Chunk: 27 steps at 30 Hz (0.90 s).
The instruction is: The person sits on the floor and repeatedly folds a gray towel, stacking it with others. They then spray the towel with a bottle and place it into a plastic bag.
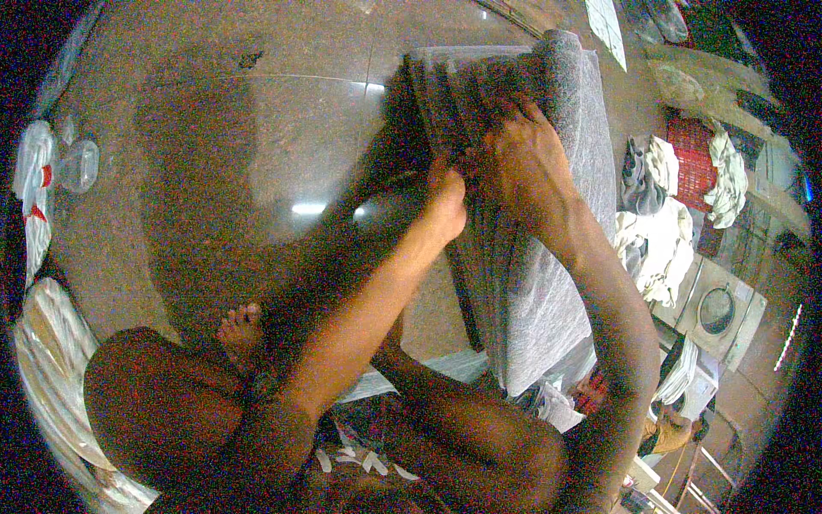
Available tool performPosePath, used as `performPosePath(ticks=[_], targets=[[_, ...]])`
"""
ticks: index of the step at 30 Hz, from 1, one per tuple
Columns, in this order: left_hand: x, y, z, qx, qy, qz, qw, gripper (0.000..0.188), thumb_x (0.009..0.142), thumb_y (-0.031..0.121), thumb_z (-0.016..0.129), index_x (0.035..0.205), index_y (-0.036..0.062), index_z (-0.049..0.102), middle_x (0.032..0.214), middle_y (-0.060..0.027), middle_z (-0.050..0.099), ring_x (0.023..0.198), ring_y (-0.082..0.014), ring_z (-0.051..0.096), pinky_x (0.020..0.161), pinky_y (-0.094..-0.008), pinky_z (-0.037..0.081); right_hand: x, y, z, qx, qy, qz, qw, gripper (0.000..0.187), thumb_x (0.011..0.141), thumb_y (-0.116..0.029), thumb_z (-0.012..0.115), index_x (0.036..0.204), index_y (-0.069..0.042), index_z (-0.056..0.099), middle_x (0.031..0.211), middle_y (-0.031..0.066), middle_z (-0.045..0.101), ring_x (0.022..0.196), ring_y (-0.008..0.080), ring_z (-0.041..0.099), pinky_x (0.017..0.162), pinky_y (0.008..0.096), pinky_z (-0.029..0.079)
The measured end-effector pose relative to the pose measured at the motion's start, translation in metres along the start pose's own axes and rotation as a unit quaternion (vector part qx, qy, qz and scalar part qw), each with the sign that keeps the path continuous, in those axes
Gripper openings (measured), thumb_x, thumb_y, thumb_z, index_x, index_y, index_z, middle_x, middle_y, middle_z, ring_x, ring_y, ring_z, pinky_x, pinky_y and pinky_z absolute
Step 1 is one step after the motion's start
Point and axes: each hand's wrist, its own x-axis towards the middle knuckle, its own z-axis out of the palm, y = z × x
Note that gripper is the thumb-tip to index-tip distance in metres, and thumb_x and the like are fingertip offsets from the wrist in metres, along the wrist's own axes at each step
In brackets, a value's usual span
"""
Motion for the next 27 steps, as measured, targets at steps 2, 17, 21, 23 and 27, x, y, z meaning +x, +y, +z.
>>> performPosePath(ticks=[2, 17, 21, 23, 27], targets=[[0.005, 0.001, -0.001, 0.135, 0.02, 0.033, 0.99, 0.034, 0.086, 0.006, 0.044, 0.12, 0.004, 0.047, 0.104, -0.0127, 0.055, 0.096, -0.0224, 0.052, 0.087, -0.0331, 0.039, 0.0, 0.003, 0.006, 0.002, 0.034, -0.012, 0.999, 0.025, 0.078, -0.022, 0.056, 0.074, 0.002, 0.064, 0.097, 0.0186, 0.06, 0.111, 0.0326, 0.046, 0.099, 0.0395, 0.03], [0.043, -0.024, -0.016, -0.036, 0.054, 0.043, 0.997, 0.036, 0.085, 0.008, 0.047, 0.119, 0.0051, 0.035, 0.114, -0.0129, 0.048, 0.102, -0.0255, 0.048, 0.089, -0.0364, 0.038, 0.0, -0.003, 0.002, -0.008, 0.104, -0.033, 0.994, 0.028, 0.08, -0.025, 0.056, 0.075, 0.002, 0.064, 0.099, 0.0214, 0.059, 0.112, 0.032, 0.046, 0.101, 0.04, 0.028], [0.068, -0.019, -0.03, -0.061, -0.056, -0.01, 0.997, 0.04, 0.084, 0.008, 0.046, 0.123, 0.0076, 0.039, 0.119, -0.0104, 0.048, 0.102, -0.0245, 0.05, 0.088, -0.0368, 0.04, 0.0, -0.001, 0.009, 0.006, 0.12, -0.039, 0.992, 0.029, 0.08, -0.025, 0.056, 0.077, 0.003, 0.064, 0.1, 0.0212, 0.059, 0.111, 0.0328, 0.046, 0.101, 0.0405, 0.028], [0.074, -0.022, -0.039, 0.023, -0.044, -0.007, 0.999, 0.037, 0.084, 0.009, 0.047, 0.121, 0.0074, 0.043, 0.121, -0.0108, 0.047, 0.103, -0.024, 0.05, 0.087, -0.0371, 0.04, 0.003, -0.003, 0.008, 0.004, 0.133, -0.051, 0.99, 0.029, 0.08, -0.025, 0.056, 0.078, 0.003, 0.064, 0.1, 0.021, 0.059, 0.111, 0.0334, 0.046, 0.101, 0.0409, 0.028], [0.069, -0.026, -0.043, 0.078, -0.038, 0.048, 0.995, 0.029, 0.085, 0.012, 0.048, 0.114, 0.0056, 0.049, 0.112, -0.0107, 0.051, 0.099, -0.023, 0.051, 0.085, -0.0369, 0.042, 0.0, -0.003, 0.005, 0.009, 0.052, -0.026, 0.998, 0.028, 0.08, -0.024, 0.057, 0.08, 0.004, 0.064, 0.101, 0.0201, 0.059, 0.11, 0.0336, 0.047, 0.101, 0.0415, 0.028]])
